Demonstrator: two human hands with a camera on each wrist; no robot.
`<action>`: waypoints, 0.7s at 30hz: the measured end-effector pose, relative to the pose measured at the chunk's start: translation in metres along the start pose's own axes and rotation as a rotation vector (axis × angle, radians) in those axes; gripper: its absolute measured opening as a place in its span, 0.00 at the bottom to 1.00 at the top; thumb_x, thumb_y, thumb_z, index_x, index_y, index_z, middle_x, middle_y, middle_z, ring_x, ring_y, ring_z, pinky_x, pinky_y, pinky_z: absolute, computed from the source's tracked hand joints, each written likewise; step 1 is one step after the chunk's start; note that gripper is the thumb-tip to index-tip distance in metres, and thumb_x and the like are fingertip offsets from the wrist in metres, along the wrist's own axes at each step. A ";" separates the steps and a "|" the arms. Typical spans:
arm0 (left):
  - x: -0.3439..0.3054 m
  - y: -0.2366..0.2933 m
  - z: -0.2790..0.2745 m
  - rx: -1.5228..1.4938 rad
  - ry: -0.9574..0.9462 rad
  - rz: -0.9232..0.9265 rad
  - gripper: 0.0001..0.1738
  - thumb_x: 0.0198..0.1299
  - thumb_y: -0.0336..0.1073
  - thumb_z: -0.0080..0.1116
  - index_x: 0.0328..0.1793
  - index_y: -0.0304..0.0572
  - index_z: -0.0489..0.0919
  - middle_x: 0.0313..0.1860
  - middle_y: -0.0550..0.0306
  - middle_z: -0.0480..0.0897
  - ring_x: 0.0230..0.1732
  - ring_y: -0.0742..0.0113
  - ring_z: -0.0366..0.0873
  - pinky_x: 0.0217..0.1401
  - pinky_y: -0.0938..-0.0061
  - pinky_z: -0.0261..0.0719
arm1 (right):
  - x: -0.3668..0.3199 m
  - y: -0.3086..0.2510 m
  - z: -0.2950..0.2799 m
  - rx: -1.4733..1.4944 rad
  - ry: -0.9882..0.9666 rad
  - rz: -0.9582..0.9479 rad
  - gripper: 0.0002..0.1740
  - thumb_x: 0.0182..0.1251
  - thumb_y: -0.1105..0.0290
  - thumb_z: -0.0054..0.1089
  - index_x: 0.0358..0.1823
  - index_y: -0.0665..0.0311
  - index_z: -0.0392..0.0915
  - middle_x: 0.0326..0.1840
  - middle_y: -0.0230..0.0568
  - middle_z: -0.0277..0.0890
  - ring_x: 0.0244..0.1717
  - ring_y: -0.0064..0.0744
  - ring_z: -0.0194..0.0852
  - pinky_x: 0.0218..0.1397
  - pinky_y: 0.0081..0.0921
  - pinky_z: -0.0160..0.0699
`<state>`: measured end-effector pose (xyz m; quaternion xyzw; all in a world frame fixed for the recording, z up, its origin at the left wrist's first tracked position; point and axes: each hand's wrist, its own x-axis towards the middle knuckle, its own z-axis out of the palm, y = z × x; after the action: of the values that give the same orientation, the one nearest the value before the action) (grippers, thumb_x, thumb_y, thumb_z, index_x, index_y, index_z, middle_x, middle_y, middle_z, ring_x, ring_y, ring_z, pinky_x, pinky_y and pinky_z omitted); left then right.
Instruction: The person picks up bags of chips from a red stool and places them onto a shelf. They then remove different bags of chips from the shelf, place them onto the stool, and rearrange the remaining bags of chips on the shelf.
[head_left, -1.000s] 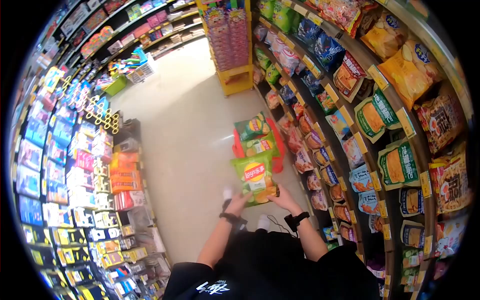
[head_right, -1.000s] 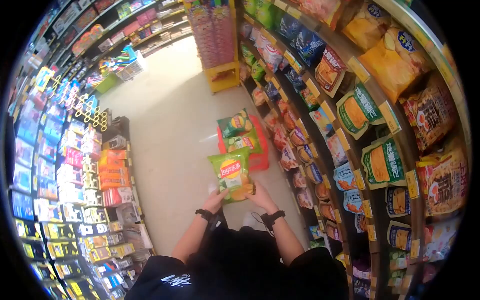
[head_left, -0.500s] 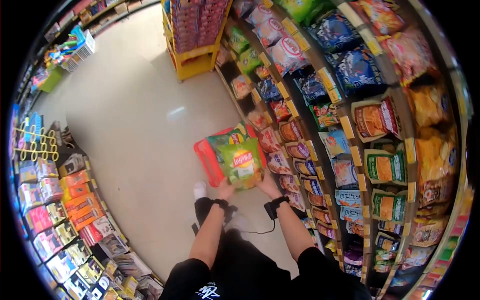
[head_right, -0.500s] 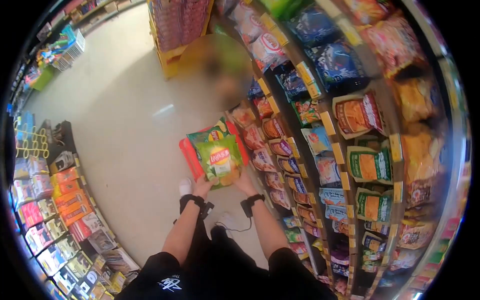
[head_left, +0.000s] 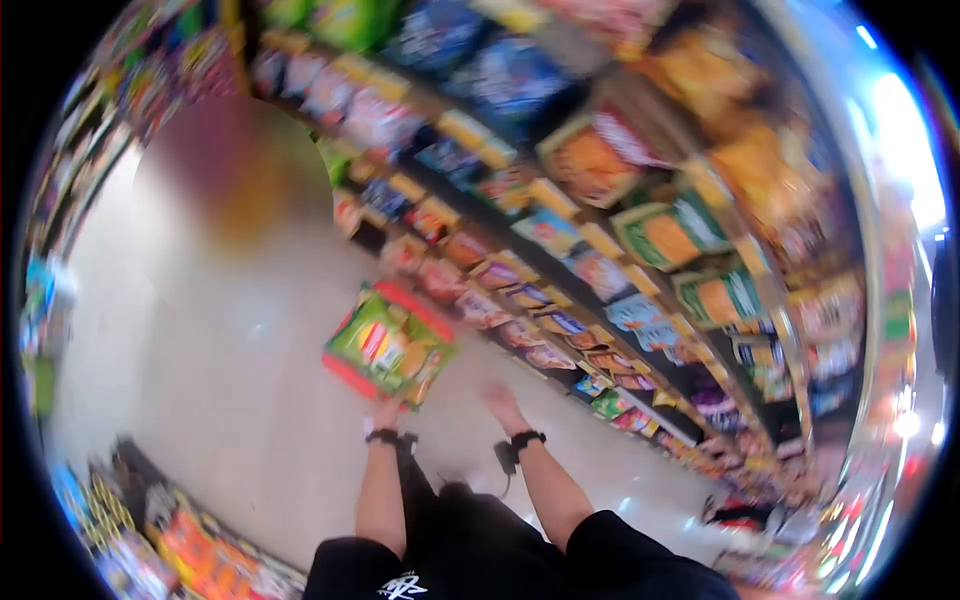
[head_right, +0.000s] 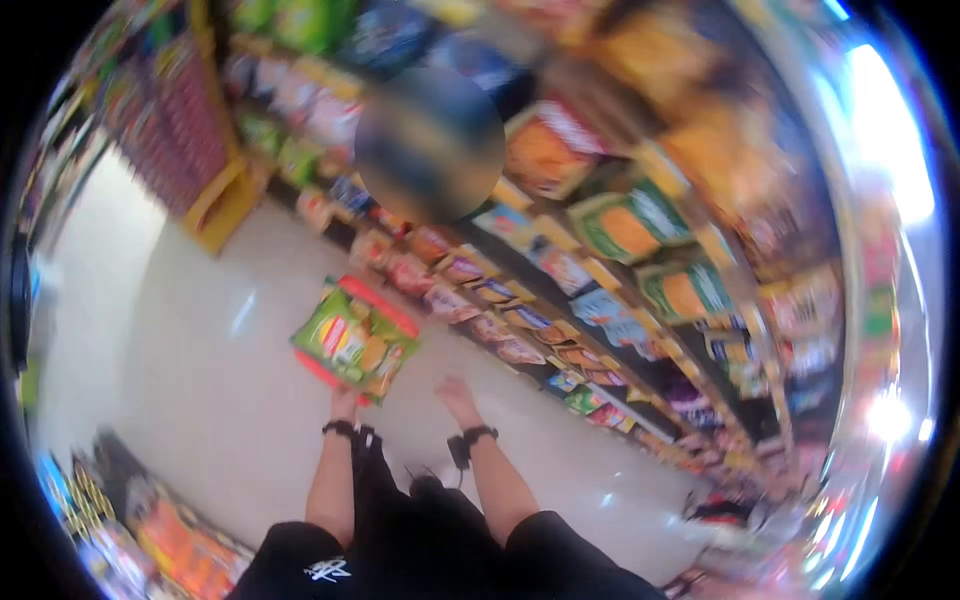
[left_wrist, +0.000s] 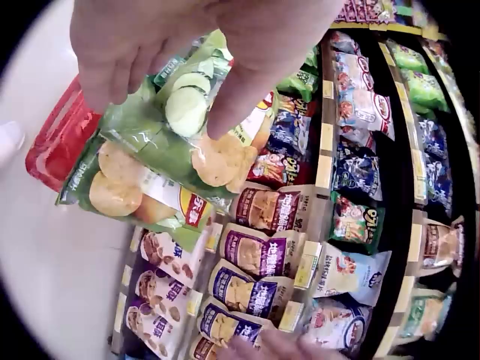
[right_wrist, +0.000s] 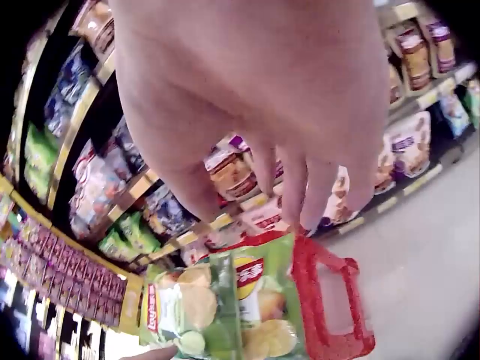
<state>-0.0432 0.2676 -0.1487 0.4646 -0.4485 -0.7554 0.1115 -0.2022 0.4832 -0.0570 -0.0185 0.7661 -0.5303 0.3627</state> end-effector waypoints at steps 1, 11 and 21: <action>-0.006 0.007 0.002 -0.107 -0.009 0.012 0.26 0.47 0.36 0.66 0.52 0.31 0.74 0.46 0.50 0.79 0.45 0.63 0.76 0.46 0.69 0.73 | -0.019 -0.001 -0.013 0.009 0.030 0.050 0.24 0.57 0.70 0.60 0.56 0.66 0.68 0.43 0.35 0.74 0.47 0.25 0.71 0.53 0.23 0.70; -0.061 0.038 0.005 -0.051 -0.058 -0.315 0.11 0.56 0.46 0.53 0.33 0.49 0.74 0.25 0.60 0.74 0.27 0.65 0.70 0.25 0.73 0.63 | -0.183 0.030 -0.182 0.386 0.431 0.098 0.20 0.59 0.59 0.56 0.50 0.60 0.71 0.41 0.35 0.78 0.42 0.25 0.76 0.40 0.24 0.70; -0.151 -0.044 0.181 0.508 -0.831 0.131 0.11 0.57 0.37 0.52 0.23 0.43 0.73 0.21 0.56 0.76 0.17 0.66 0.69 0.19 0.69 0.68 | -0.323 0.135 -0.295 0.929 0.959 -0.028 0.16 0.61 0.62 0.51 0.47 0.61 0.72 0.34 0.38 0.77 0.39 0.32 0.78 0.42 0.31 0.72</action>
<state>-0.0954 0.4848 -0.0621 0.1071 -0.6534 -0.7349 -0.1465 -0.0865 0.9111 0.0565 0.3676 0.5340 -0.7594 -0.0549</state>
